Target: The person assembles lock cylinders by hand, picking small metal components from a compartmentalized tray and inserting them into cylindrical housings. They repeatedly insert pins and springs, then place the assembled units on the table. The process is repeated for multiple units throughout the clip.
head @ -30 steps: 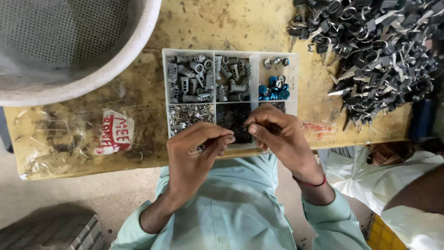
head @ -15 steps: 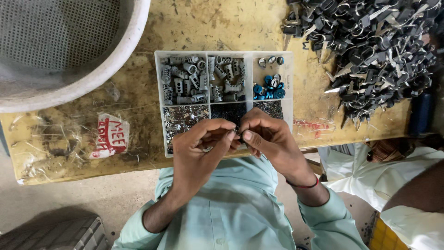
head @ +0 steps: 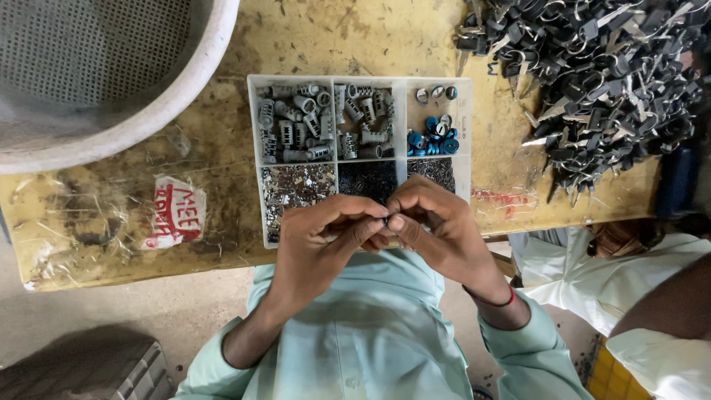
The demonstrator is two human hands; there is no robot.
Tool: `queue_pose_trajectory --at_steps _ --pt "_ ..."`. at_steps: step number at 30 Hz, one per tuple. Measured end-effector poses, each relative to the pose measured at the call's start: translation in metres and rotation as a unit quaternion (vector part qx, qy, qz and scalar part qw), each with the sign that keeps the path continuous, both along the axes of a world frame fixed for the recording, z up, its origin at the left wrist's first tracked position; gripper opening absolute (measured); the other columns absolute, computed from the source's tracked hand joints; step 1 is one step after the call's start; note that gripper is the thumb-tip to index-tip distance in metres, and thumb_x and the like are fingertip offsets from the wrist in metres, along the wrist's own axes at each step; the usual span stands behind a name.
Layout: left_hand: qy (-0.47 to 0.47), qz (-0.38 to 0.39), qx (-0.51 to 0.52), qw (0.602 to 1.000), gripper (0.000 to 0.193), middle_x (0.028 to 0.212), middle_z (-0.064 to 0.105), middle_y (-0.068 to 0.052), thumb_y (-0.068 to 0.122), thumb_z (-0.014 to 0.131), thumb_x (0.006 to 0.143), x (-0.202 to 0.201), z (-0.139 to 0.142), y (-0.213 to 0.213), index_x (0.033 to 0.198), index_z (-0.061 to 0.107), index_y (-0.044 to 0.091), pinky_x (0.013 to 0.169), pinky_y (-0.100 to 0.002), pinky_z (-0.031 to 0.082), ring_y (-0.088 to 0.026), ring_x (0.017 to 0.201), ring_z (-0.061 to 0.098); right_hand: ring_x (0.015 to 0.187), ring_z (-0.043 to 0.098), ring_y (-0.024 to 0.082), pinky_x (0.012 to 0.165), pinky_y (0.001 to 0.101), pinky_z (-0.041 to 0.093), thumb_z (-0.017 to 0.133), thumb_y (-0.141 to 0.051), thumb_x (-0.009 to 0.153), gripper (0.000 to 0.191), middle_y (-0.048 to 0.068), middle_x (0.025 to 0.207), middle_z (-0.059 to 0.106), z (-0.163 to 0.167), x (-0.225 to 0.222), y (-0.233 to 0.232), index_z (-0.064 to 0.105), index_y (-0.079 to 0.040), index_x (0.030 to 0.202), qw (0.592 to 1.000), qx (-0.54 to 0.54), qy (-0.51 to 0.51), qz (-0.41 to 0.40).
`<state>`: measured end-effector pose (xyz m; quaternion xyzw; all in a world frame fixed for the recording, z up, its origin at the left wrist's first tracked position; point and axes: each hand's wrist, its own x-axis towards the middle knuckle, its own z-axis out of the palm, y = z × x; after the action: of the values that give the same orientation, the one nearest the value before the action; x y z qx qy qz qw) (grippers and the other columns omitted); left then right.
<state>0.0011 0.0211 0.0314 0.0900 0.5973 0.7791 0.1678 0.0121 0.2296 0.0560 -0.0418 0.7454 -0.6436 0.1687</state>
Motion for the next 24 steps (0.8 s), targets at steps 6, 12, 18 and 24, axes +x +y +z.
queue_pose_trajectory --at_steps 6,12,18,24 --pt "0.068 0.033 -0.155 0.985 0.015 0.091 0.078 -0.006 -0.003 0.075 0.088 -0.001 0.007 -0.006 0.102 0.071 -0.001 0.076 -0.024 0.064 -0.011 0.084 0.078 0.09 0.068 0.014 0.074 0.027 0.055 0.075 0.003 0.091 0.02 0.007 0.104 0.068 0.006 0.001 -0.009 0.07 -0.004 0.109 0.966 0.195 0.168 -0.013" --pt "0.019 0.003 -0.079 0.997 0.012 0.093 0.078 -0.005 -0.001 0.072 0.093 -0.008 0.008 -0.01 0.104 0.069 0.001 0.079 -0.023 0.066 -0.01 0.089 0.079 0.084 0.064 0.013 0.069 0.0276 0.052 0.076 0.002 0.092 0.019 0.007 0.1 0.068 0.002 -0.007 0.0 0.069 -0.002 0.109 0.998 0.041 0.025 0.027" --pt "0.03 0.008 -0.159 0.987 0.013 0.09 0.079 -0.003 0.003 0.076 0.092 -0.005 0.014 -0.009 0.105 0.073 0.002 0.067 -0.021 0.063 -0.007 0.08 0.079 0.084 0.07 0.01 0.071 0.0233 0.058 0.076 0.005 0.09 0.02 0.007 0.106 0.068 0.003 -0.011 0.003 0.066 -0.002 0.106 0.982 0.122 0.128 0.063" --pt "0.045 0.024 -0.181 0.982 0.012 0.083 0.074 -0.003 0.002 0.075 0.09 -0.007 0.01 -0.008 0.101 0.072 0.0 0.061 -0.021 0.055 -0.006 0.067 0.068 0.09 0.072 0.01 0.075 0.024 0.06 0.07 0.009 0.09 0.026 0.007 0.106 0.068 0.001 -0.01 0.001 0.063 -0.002 0.113 0.984 0.148 0.096 0.032"
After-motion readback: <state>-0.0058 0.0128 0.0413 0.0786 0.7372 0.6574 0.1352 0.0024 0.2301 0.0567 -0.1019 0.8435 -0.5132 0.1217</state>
